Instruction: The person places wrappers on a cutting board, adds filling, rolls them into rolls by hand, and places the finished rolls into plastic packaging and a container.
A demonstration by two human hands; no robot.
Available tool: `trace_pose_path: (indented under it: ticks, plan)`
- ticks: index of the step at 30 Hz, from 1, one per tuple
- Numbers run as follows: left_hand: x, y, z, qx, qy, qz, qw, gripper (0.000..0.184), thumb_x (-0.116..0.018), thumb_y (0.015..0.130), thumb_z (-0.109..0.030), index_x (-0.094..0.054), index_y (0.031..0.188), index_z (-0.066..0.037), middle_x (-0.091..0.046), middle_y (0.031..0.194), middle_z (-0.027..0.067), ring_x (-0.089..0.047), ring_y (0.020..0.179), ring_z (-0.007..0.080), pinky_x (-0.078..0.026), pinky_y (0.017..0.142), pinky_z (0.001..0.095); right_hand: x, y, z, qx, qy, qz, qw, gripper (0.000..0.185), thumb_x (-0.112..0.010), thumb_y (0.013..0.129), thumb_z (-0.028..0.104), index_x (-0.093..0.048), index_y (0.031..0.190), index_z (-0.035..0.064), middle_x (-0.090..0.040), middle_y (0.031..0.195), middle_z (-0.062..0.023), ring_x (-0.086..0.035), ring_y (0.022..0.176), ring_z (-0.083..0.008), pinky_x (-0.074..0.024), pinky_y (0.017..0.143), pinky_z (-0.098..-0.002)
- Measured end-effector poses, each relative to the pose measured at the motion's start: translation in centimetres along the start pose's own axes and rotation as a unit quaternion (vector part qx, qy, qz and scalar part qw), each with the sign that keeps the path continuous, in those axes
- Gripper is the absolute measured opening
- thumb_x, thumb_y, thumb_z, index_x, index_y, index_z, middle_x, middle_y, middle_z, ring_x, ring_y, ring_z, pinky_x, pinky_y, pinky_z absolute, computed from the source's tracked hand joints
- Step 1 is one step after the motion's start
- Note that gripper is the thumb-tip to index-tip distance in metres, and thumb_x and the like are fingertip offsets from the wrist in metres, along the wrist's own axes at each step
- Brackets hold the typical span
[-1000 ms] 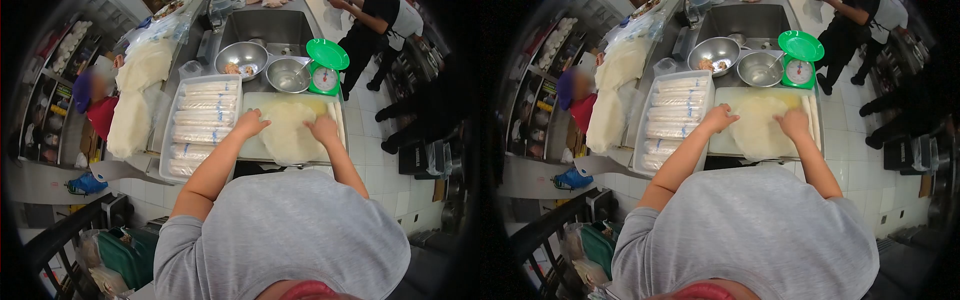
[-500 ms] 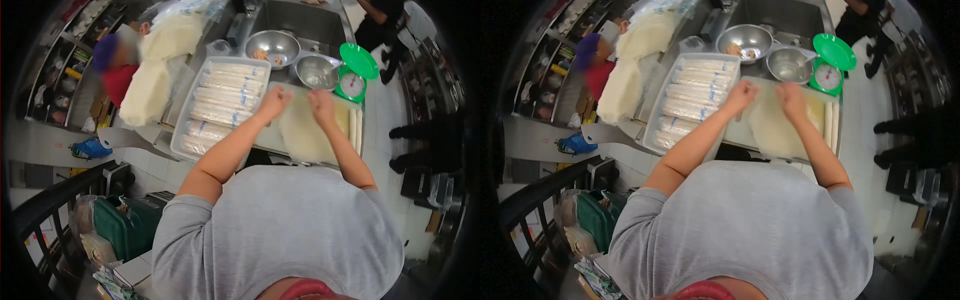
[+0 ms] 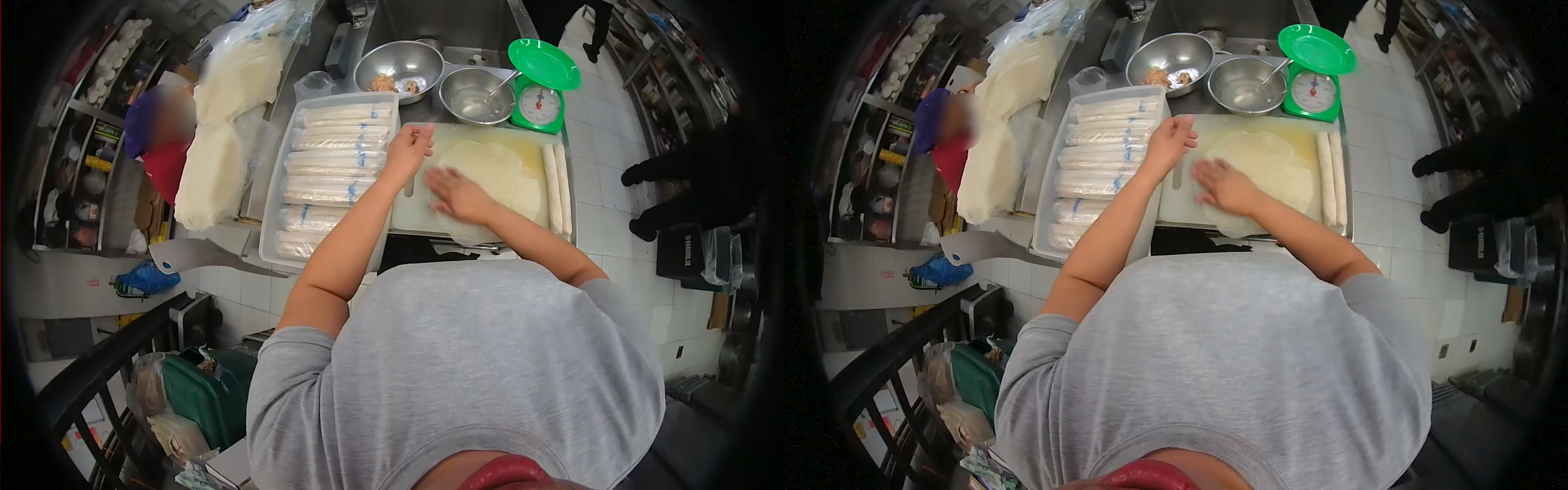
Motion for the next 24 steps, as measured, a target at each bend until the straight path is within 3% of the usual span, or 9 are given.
trace_pose_path:
  ticks: [3, 6, 9, 12, 18, 24]
  plan:
    - [0.1, -0.3, -0.4, 0.000, -0.002, 0.003, 1.000, 0.052, -0.054, 0.090, -0.048, -0.054, 0.108, 0.001, -0.064, 0.087, 0.0094, -0.062, 0.073, 0.0142, -0.049, 0.063, 0.0252, 1.1, 0.7, -6.6, -0.180, -0.044, -0.068, 0.980, 0.067, -0.046, 0.091, 0.046, -0.038, 0.133, -0.0054, -0.033, 0.143, -0.0218, -0.030, 0.134, -0.0329, -0.0219, 0.111, -0.0439]
    - [0.0, -0.6, -0.7, 0.001, 0.008, 0.011, 1.000, 0.052, -0.053, 0.090, -0.048, -0.054, 0.108, 0.001, -0.064, 0.087, 0.0096, -0.062, 0.073, 0.0141, -0.049, 0.064, 0.0250, 2.0, -3.3, -10.1, -0.333, -0.049, -0.051, 0.940, 0.076, -0.044, 0.090, 0.051, -0.032, 0.136, -0.0084, -0.029, 0.144, -0.0250, -0.024, 0.137, -0.0342, -0.0174, 0.112, -0.0426]
    - [0.0, -0.1, -0.5, -0.010, -0.005, 0.004, 1.000, 0.053, -0.055, 0.088, -0.049, -0.054, 0.103, 0.002, -0.064, 0.083, 0.0097, -0.062, 0.069, 0.0136, -0.048, 0.061, 0.0249, 3.0, -9.4, -9.1, -0.417, -0.064, -0.014, 0.906, 0.085, -0.043, 0.088, 0.056, -0.025, 0.138, -0.0095, -0.025, 0.145, -0.0262, -0.019, 0.139, -0.0336, -0.0138, 0.113, -0.0416]
    - [-0.1, -0.2, -0.5, -0.002, -0.001, 0.001, 1.000, 0.053, -0.056, 0.088, -0.050, -0.055, 0.100, 0.002, -0.064, 0.082, 0.0099, -0.062, 0.067, 0.0134, -0.048, 0.059, 0.0250, 4.1, -13.4, -7.3, -0.467, -0.090, 0.027, 0.879, 0.089, -0.041, 0.087, 0.060, -0.024, 0.138, -0.0115, -0.023, 0.146, -0.0277, -0.017, 0.139, -0.0353, -0.0115, 0.114, -0.0419]
    - [-0.1, -0.5, -0.9, 0.014, 0.023, 0.015, 1.000, 0.052, -0.051, 0.091, -0.050, -0.055, 0.101, 0.000, -0.065, 0.087, 0.0095, -0.062, 0.074, 0.0134, -0.049, 0.065, 0.0243, 3.3, -10.8, -8.1, -0.451, -0.093, -0.079, 0.884, 0.094, -0.041, 0.085, 0.064, -0.024, 0.137, -0.0134, -0.023, 0.144, -0.0313, -0.018, 0.138, -0.0395, -0.0099, 0.113, -0.0454]
    - [-0.1, -0.1, -0.5, 0.009, 0.012, 0.018, 1.000, 0.050, -0.050, 0.091, -0.050, -0.055, 0.097, -0.001, -0.065, 0.085, 0.0093, -0.062, 0.074, 0.0134, -0.048, 0.064, 0.0237, 3.4, -11.8, -5.6, -0.478, -0.101, -0.022, 0.872, 0.097, -0.044, 0.083, 0.064, -0.026, 0.134, -0.0163, -0.025, 0.142, -0.0323, -0.022, 0.136, -0.0408, -0.0117, 0.113, -0.0456]
Point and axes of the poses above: each hand's wrist, its own y-axis towards the middle knuckle, its own x-axis out of the back of the hand, z = x × y, the point moved 6 cm from there along y, towards the middle knuckle
